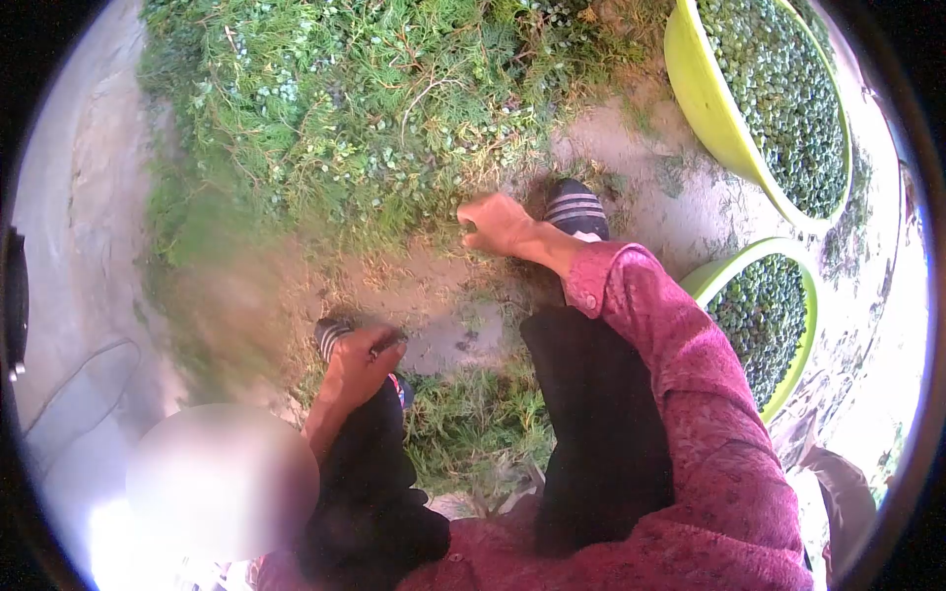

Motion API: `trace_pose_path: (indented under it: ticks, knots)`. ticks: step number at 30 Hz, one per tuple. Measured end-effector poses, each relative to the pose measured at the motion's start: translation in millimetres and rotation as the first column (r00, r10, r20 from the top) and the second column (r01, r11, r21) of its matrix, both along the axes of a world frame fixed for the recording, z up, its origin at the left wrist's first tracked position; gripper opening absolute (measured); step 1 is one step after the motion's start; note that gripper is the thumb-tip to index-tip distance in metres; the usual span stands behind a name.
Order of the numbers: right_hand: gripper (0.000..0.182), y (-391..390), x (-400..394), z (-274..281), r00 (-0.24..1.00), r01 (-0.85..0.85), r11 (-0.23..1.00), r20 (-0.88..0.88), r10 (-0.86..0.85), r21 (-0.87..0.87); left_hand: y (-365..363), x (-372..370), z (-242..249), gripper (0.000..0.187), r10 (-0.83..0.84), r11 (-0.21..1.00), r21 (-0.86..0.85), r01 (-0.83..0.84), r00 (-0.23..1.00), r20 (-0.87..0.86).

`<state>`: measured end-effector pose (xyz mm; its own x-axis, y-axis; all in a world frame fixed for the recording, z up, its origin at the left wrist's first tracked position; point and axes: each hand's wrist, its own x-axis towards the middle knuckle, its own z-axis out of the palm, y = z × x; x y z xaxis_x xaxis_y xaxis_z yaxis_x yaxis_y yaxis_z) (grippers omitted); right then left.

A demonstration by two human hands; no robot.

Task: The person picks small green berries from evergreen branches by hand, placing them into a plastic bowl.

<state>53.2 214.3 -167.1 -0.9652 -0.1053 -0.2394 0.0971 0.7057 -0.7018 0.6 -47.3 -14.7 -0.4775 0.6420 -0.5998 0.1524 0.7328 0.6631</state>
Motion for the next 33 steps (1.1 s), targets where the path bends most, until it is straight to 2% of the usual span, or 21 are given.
trace_pose_path:
  ticks: [1, 2, 4, 5, 6, 7, 8, 10, 12, 13, 15, 16, 17, 18, 20, 22, 23, 27, 29, 33]
  knots:
    - [0.021, -1.6, 3.6, 0.7, 0.994, 0.111, 0.986, 0.021, -0.109, -0.122, 3.4, -0.9, -1.5, 0.022, -0.020, 1.000, -0.022, 0.020, 1.000, 0.022]
    - [0.021, 2.5, 5.3, 1.0, 0.994, 0.110, 0.986, 0.025, -0.108, -0.126, 5.1, -0.3, -2.2, 0.022, -0.019, 0.999, -0.027, 0.019, 0.999, 0.026]
    - [0.018, 16.7, 3.6, 16.3, 0.940, 0.314, 0.877, 0.248, -0.234, -0.364, 7.2, 2.0, -2.8, 0.022, -0.029, 0.999, 0.034, 0.031, 0.998, -0.062]
    - [0.016, 26.4, 4.2, 35.9, 0.807, 0.517, 0.725, 0.540, -0.237, -0.454, 6.7, 3.3, -3.9, 0.022, -0.031, 0.999, 0.034, 0.033, 0.998, -0.061]
    - [0.016, 30.4, 8.6, 37.3, 0.806, 0.519, 0.724, 0.541, -0.240, -0.453, 5.0, 3.8, -6.3, 0.023, -0.032, 0.999, 0.029, 0.034, 0.997, -0.067]
    - [0.016, 37.3, 15.4, 37.3, 0.749, 0.630, 0.502, 0.635, -0.190, -0.592, 3.7, 3.8, -8.6, 0.023, -0.032, 0.999, 0.025, 0.034, 0.997, -0.074]
    - [0.017, 42.5, 20.6, 38.0, 0.696, 0.711, 0.238, 0.710, -0.110, -0.661, 2.5, 4.0, -10.8, 0.023, -0.034, 0.999, 0.026, 0.036, 0.997, -0.074]
    - [0.019, 46.2, 28.0, 38.7, 0.715, 0.690, 0.220, 0.696, -0.066, -0.689, 1.6, 4.2, -14.7, 0.026, -0.014, 0.999, 0.043, 0.017, 0.997, -0.071]
    - [0.019, 46.2, 33.9, 22.6, 0.714, 0.693, 0.145, 0.700, 0.000, -0.707, 4.0, 2.5, -15.9, 0.026, -0.024, 0.999, 0.029, 0.025, 0.998, -0.056]
    - [0.019, 47.0, 35.1, 18.8, 0.712, 0.695, 0.143, 0.702, -0.001, -0.705, 4.7, 2.4, -16.7, 0.026, -0.032, 0.999, 0.015, 0.033, 0.999, -0.042]
    - [0.018, 48.2, 36.2, 14.7, 0.689, 0.698, 0.355, 0.719, -0.097, -0.622, 3.7, 3.2, -22.1, 0.026, -0.030, 0.999, 0.027, 0.032, 0.999, -0.041]
    - [0.018, 46.8, 37.2, 14.8, 0.687, 0.700, 0.356, 0.720, -0.098, -0.619, 3.5, 3.3, -24.2, 0.027, -0.026, 0.999, 0.040, 0.028, 0.999, -0.043]
    - [0.017, 43.5, 38.9, 15.8, 0.901, 0.382, 0.779, 0.389, -0.194, -0.498, 3.8, 3.2, -25.3, 0.027, -0.026, 0.999, 0.042, 0.027, 0.999, -0.040]
    - [0.017, 39.2, 40.9, 16.7, 0.998, 0.068, 0.992, 0.015, -0.067, -0.110, 4.0, 3.2, -26.2, 0.027, -0.031, 0.999, 0.036, 0.032, 0.999, -0.032]
    - [0.018, 26.4, 45.8, 12.1, 0.998, 0.006, 0.996, 0.063, -0.001, -0.091, 3.7, 3.3, -29.1, 0.028, -0.034, 0.999, 0.030, 0.034, 0.999, -0.023]
    - [0.017, 14.5, 46.1, 18.4, 0.981, -0.110, 0.962, 0.186, 0.064, 0.249, 1.1, 3.9, -33.6, 0.029, -0.037, 0.998, 0.051, 0.038, 0.999, -0.027]
    - [0.014, 13.1, 44.1, 23.3, 0.971, -0.141, 0.946, 0.226, 0.075, 0.292, 0.2, 3.8, -33.7, 0.029, -0.037, 0.998, 0.050, 0.039, 0.999, -0.026]
    - [0.010, 13.4, 37.7, 26.5, 0.942, -0.223, 0.905, 0.320, 0.104, 0.363, 1.5, 1.8, -32.7, 0.029, -0.016, 0.999, 0.049, 0.016, 1.000, 0.001]
    - [0.012, 18.0, 37.9, 27.1, 0.938, -0.280, 0.923, 0.281, 0.204, 0.264, -1.5, 1.9, -33.2, 0.029, -0.013, 0.999, 0.035, 0.013, 1.000, 0.011]
    - [0.014, 14.3, 40.5, 11.8, 0.923, -0.298, 0.909, 0.329, 0.198, 0.290, -4.3, 0.7, -35.9, 0.028, -0.017, 0.999, 0.033, 0.016, 1.000, 0.011]
